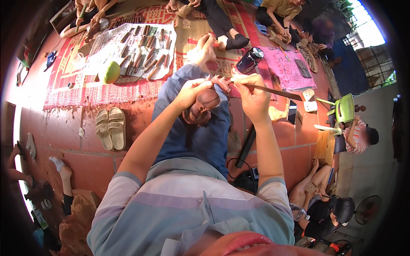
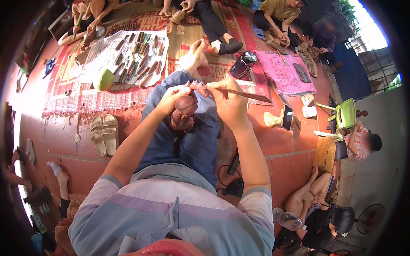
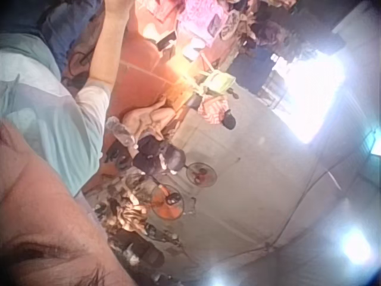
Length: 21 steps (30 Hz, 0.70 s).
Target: The person sits on a mat and carves a dark, elongated piece of wood using a small knife. They hold the wood with their left hand and carefully shape the surface with the knife in their right hand, rotating the object to work on different sides.
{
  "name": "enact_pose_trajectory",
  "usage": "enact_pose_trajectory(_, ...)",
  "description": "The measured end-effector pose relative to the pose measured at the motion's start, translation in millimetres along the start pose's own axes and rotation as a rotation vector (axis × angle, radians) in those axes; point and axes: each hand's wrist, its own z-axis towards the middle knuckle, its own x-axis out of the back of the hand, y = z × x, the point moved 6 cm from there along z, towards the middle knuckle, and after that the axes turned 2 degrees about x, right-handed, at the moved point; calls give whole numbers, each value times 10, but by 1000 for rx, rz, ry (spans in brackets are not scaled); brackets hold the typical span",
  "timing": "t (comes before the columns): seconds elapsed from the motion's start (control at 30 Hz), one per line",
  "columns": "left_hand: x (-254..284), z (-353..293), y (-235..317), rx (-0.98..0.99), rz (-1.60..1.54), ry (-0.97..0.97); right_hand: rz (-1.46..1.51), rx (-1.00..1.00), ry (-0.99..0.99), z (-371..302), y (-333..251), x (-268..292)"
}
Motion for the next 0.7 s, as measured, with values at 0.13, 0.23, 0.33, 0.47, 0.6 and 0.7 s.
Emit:
enact_pose_trajectory(0.13, -1, -12, 6, -6, 14, 7, 108, -49, -19, -52, 40, -15)
enact_pose_trajectory(0.23, 13, -19, 14, 1, 7, 28, 17, 24, -72, -35, -5, -42)
enact_pose_trajectory(0.33, 28, -18, -12, 16, 11, 37, 22, 89, -53, -25, -13, -28)
enact_pose_trajectory(0.47, 17, -25, -14, -6, 27, 41, 77, 99, -38, -79, 20, -51)
enact_pose_trajectory(0.6, 41, -25, -17, 54, -24, 60, -28, 219, -20, -66, -121, -94)
enact_pose_trajectory(0.7, 8, -29, -13, 5, 16, 52, 285, 7, 65, -180, 94, -80)
